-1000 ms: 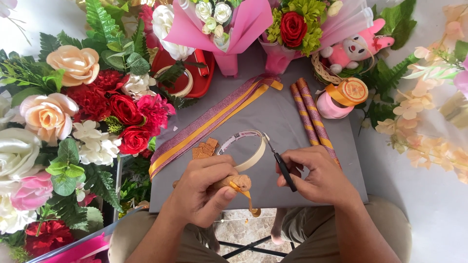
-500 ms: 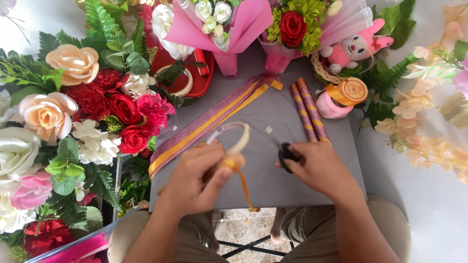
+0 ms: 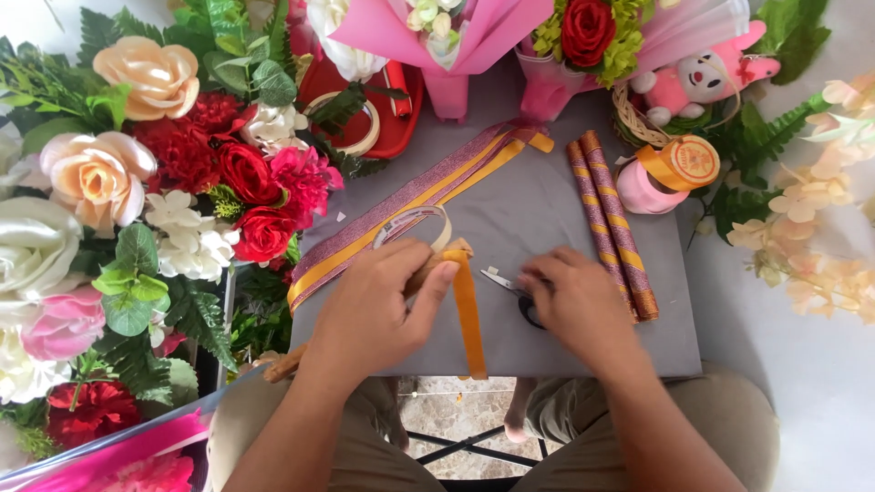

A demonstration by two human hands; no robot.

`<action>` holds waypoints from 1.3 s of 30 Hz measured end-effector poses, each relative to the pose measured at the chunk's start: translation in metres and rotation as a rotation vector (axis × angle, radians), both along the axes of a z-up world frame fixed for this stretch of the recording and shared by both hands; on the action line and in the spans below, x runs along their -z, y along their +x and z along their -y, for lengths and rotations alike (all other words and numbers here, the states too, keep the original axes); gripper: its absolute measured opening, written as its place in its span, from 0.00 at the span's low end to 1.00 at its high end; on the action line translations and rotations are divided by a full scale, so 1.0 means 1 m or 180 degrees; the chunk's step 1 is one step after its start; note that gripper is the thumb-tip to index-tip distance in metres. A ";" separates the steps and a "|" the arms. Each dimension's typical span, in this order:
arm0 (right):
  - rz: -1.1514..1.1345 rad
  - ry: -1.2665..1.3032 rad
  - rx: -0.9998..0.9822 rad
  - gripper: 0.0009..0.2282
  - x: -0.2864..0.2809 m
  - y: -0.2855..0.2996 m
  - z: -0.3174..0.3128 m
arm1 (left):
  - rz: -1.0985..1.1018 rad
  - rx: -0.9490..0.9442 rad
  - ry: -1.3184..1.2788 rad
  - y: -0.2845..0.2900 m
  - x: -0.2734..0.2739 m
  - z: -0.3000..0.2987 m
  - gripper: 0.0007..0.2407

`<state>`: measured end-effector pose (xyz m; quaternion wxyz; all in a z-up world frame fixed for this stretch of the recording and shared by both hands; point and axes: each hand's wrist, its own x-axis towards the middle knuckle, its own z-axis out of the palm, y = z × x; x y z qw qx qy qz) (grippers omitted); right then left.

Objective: The person wraps a yellow ribbon around a wooden stick, securing it with clear tape and cutting the excess with scissors. They then wrap a purple ribbon around the same stick, securing it with tape.

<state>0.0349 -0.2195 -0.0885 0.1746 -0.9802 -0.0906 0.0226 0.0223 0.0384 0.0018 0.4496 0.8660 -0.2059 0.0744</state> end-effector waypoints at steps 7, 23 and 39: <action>0.0467 0.0540 -0.0046 0.05 0.011 0.001 -0.035 | -0.0086 0.0112 0.0308 -0.006 0.002 0.004 0.18; 0.0133 0.0622 -0.0007 0.02 0.033 0.003 -0.028 | -0.0211 0.0343 0.0630 -0.013 -0.006 0.012 0.17; 0.0863 0.1934 0.0163 0.02 0.022 0.007 -0.023 | -0.0341 0.0382 0.0777 -0.013 -0.008 0.010 0.16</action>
